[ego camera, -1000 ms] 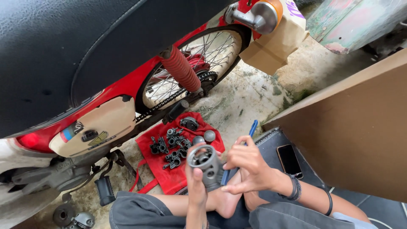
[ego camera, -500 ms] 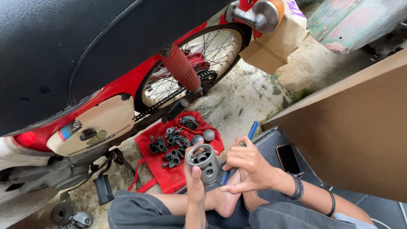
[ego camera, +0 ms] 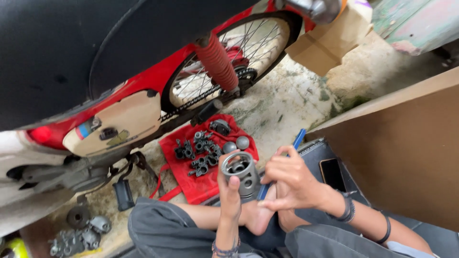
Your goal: Cleaning the ring grooves of a motorcycle piston using a small hand tool
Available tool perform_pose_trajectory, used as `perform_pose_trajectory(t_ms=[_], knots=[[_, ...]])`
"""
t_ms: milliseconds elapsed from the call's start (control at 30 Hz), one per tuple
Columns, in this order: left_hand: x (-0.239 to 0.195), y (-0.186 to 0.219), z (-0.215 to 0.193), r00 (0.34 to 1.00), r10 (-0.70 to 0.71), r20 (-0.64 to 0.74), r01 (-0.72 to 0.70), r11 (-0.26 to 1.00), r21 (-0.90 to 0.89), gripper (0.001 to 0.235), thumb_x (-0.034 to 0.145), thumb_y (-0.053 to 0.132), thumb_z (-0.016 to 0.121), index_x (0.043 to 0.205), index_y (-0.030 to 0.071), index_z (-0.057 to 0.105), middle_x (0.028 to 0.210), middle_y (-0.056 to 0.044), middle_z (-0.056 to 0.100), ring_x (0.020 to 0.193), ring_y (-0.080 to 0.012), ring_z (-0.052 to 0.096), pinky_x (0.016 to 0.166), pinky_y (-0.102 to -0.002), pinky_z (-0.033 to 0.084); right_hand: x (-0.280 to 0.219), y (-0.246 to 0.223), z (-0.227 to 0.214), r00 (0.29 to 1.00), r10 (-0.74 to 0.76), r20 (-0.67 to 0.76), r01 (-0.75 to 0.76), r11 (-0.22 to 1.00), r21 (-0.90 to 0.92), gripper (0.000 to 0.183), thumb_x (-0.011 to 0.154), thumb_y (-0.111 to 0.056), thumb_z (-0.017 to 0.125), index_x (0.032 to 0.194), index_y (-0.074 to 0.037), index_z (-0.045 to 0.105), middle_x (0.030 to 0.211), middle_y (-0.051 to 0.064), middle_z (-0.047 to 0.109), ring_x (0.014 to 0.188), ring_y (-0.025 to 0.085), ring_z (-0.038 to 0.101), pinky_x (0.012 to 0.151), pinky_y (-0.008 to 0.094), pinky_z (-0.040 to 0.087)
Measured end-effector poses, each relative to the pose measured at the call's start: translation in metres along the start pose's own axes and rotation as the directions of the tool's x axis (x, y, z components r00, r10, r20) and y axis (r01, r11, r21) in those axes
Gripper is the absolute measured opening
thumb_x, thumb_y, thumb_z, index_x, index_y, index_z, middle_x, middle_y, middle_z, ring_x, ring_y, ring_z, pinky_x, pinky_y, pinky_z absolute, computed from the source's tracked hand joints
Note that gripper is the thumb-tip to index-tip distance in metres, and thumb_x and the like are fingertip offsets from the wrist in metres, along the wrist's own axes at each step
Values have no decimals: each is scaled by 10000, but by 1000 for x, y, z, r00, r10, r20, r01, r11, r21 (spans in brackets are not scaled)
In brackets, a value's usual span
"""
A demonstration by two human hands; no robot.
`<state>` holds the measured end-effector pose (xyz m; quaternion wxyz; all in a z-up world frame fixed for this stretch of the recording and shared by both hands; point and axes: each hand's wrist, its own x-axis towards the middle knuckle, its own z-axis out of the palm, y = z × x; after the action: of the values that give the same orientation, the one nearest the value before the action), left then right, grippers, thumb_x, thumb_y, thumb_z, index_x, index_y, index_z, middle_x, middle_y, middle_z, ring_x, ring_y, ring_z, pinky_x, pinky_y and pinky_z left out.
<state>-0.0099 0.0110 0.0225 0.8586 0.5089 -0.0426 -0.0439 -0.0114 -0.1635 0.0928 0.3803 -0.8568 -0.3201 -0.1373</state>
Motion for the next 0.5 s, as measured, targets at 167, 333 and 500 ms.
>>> perform_pose_trajectory(t_ms=[167, 333, 500], knots=[[-6, 10, 11, 997, -41, 58, 33, 991, 128, 754, 865, 747, 622, 1181, 67, 543, 1077, -67, 603, 1008, -173, 586, 889, -314, 462, 10, 0, -15, 990, 27, -138, -35, 998, -57, 487, 873, -577, 646, 785, -99, 611, 735, -15, 648, 598, 158, 571, 918, 407, 351], [-2, 18, 17, 998, -34, 48, 37, 998, -55, 718, 901, 679, 664, 1206, 50, 502, 1039, -140, 649, 966, -289, 717, 843, -410, 599, -6, 2, 7, 988, 11, -155, -18, 999, -46, 489, 879, -568, 643, 768, -94, 596, 710, -1, 601, 578, 177, 542, 900, 411, 339], [-5, -7, 8, 1000, 2, 12, -2, 1000, -12, 850, 825, 708, 654, 1260, -12, 543, 986, -177, 658, 975, -227, 687, 875, -360, 569, -10, 15, 6, 979, 39, -201, -26, 997, 70, 428, 783, -509, 861, 814, -112, 702, 687, 17, 624, 570, 212, 569, 911, 486, 390]])
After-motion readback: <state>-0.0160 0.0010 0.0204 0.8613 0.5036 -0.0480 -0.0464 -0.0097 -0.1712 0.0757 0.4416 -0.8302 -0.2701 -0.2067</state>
